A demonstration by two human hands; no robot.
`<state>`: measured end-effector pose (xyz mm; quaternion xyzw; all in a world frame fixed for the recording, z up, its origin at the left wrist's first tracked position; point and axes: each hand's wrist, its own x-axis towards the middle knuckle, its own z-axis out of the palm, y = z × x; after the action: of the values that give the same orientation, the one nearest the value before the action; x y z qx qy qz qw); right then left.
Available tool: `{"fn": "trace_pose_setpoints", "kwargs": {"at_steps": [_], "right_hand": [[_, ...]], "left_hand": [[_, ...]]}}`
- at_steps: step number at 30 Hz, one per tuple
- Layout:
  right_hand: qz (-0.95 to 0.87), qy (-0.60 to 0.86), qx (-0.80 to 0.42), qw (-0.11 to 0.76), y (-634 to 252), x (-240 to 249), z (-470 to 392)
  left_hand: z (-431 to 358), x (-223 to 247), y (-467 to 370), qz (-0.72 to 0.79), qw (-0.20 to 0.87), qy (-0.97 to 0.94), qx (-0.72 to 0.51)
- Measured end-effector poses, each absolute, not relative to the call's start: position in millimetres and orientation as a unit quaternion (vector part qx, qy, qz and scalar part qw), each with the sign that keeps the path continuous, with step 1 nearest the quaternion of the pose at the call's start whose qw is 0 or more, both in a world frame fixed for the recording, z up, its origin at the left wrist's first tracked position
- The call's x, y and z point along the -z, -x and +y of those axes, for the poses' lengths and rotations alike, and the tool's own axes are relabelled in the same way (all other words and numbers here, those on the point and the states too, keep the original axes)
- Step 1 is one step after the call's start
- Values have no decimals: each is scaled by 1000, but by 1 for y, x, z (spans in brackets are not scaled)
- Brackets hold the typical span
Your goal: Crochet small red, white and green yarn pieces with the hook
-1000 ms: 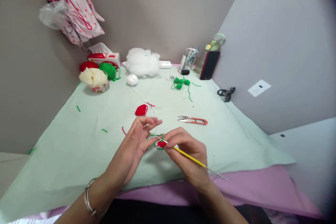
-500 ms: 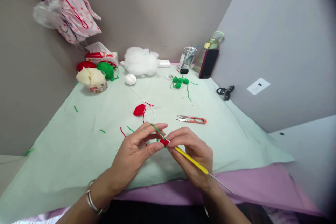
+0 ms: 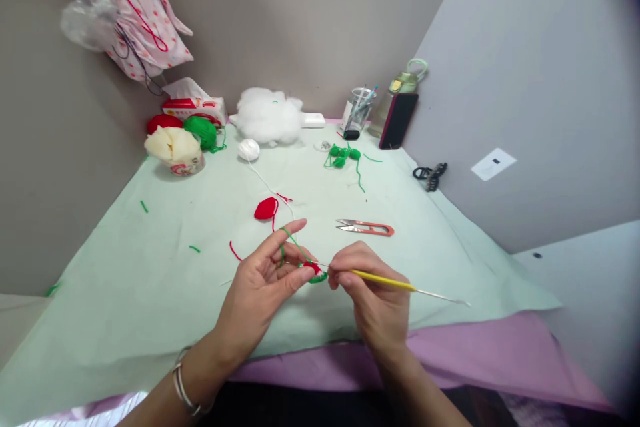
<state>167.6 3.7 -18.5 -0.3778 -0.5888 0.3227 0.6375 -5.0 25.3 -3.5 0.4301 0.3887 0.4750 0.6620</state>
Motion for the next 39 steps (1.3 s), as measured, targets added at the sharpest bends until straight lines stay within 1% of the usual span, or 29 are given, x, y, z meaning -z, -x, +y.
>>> {"fn": "trace_pose_setpoints", "kwargs": {"at_steps": [3,5,7,9,11,12,14,16,18,21,23,25,28,30,32,33,35,39], "right_hand": [[-654,399,-236,598,-165,19,0],[-707,407,-140,562,-164,24,-3],[-740,405,-26,536,-163,31,-5],[-751,395,37,527,-162,37,-6],[-737,392,16,551,-160,40,-7],[-714,396,-22,577,-158,40,-6],[-651,399,-148,629,-155,38,-4],[-584,369,-299,658,-154,35,1],[-534,318,-418,663,-155,33,7],[-491,281,-500,655,-159,31,12],[-492,289,-506,647,-161,30,11],[-520,318,-467,640,-162,27,7],[-617,382,-319,609,-160,25,-1],[-668,403,-203,592,-158,25,-5],[-682,403,-143,593,-157,27,-6],[-681,398,-144,597,-158,28,-6],[-671,385,-195,603,-160,28,-5],[-627,364,-304,618,-168,26,-4]], "left_hand": [[24,5,2,403,649,-419,-491],[21,6,-1,409,648,-402,-502],[19,7,-3,401,666,-373,-506],[17,6,-6,378,711,-328,-494],[17,5,-8,347,767,-275,-465],[17,5,-8,333,790,-252,-449],[19,5,-7,315,812,-226,-435],[20,5,-6,312,812,-228,-438],[21,5,-5,314,806,-247,-437],[21,6,-4,325,785,-290,-439],[21,8,-3,348,753,-322,-456],[21,10,-3,369,720,-344,-477],[20,11,-4,376,706,-338,-495],[20,10,-4,371,727,-308,-488],[19,8,-4,357,767,-267,-461],[20,8,-3,348,787,-249,-445],[20,6,-1,332,814,-227,-418],[22,5,7,330,818,-241,-406]]}}
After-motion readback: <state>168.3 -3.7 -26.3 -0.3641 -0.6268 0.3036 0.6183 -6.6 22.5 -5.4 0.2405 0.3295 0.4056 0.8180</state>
